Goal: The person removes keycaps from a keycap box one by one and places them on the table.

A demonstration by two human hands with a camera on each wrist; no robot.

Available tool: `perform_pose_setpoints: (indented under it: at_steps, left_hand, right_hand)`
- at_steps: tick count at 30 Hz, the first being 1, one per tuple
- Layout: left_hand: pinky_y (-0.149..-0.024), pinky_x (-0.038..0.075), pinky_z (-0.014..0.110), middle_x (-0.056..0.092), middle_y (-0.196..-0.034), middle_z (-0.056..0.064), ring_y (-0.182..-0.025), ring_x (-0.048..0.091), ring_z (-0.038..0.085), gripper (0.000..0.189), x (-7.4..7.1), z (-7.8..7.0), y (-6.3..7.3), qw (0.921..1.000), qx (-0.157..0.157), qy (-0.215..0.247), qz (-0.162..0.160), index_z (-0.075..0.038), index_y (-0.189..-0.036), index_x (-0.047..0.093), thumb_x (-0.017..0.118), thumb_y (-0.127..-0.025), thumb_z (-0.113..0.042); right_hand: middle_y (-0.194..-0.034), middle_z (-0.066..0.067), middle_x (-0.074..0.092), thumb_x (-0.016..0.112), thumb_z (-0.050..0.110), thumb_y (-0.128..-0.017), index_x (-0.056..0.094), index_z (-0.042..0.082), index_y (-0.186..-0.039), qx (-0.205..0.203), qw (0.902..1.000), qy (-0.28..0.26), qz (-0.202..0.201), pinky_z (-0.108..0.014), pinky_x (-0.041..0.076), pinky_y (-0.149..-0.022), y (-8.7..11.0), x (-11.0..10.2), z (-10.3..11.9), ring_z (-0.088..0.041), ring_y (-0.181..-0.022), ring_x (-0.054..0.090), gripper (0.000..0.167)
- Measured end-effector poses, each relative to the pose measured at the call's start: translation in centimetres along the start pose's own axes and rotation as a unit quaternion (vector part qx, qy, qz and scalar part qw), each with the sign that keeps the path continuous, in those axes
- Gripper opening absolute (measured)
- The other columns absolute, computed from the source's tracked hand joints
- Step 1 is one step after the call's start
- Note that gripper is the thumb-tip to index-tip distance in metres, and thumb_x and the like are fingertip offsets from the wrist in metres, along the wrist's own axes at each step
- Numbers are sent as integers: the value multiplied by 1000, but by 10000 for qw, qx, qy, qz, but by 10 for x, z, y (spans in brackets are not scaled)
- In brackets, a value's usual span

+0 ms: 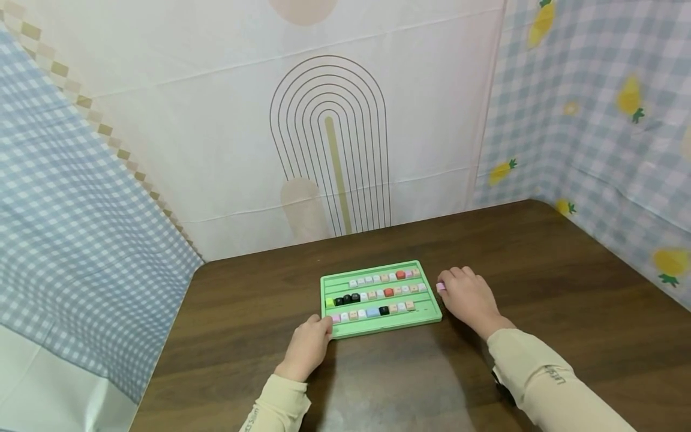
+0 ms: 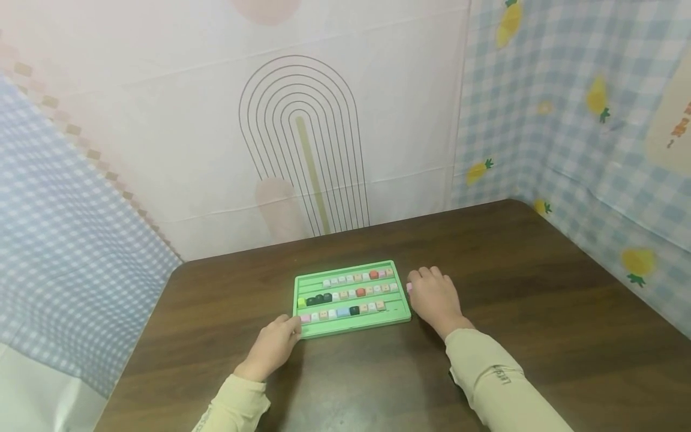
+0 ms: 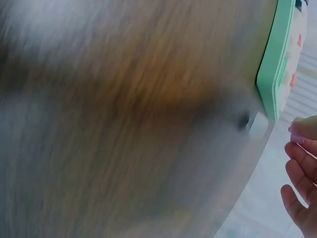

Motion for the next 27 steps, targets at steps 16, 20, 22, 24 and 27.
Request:
perform_pose_setpoints:
  at_steps: [16, 20, 22, 24, 27]
  left_hand:
    - [-49, 34, 27, 44, -67, 2, -54, 44, 17, 19, -2, 1, 2, 9987, -246, -25, 435, -9, -72, 48, 64, -82, -4]
    - [-49, 34, 28, 45, -68, 2, -55, 45, 18, 19, -3, 1, 2, 9987, -275, -73, 434, -10, -73, 48, 64, -82, -5]
    - [-50, 34, 28, 45, -68, 2, -55, 45, 18, 19, -3, 1, 2, 9989, -237, -87, 390, -10, -73, 48, 65, -82, -5]
    - [-50, 34, 27, 45, -68, 2, -55, 44, 18, 19, -3, 1, 2, 9991, -211, -72, 369, -10, -74, 49, 65, -82, -4]
    - [-50, 34, 27, 46, -68, 2, -55, 44, 18, 18, -2, 2, 2, 9992, -192, -42, 346, -9, -74, 49, 64, -82, -4]
  right_hand:
    - [-86, -10, 62, 58, 14, -86, 61, 7, -86, 311, 9971, -70, 686, -47, 46, -67, 14, 7, -29, -31, -81, 54, 8]
    - [-87, -10, 62, 59, 14, -86, 62, 7, -87, 297, 9967, -81, 751, -46, 47, -66, 15, 11, -30, -30, -80, 54, 8]
    - [-87, -10, 62, 59, 14, -86, 62, 7, -88, 297, 9966, -76, 758, -46, 47, -66, 15, 11, -30, -30, -80, 55, 8]
    - [-87, -11, 62, 59, 14, -86, 62, 6, -88, 299, 9965, -80, 776, -46, 47, -66, 15, 11, -31, -31, -81, 55, 8]
    - [-88, -11, 62, 60, 14, -86, 63, 6, -89, 286, 9964, -96, 789, -47, 48, -67, 15, 10, -31, -31, -82, 56, 9]
Point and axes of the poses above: each hand's wrist, its own y-axis away from the middle knuckle, its own x-axis out of the palm, z = x × y, the point moved 1 cm from there along -y, towards the middle knuckle
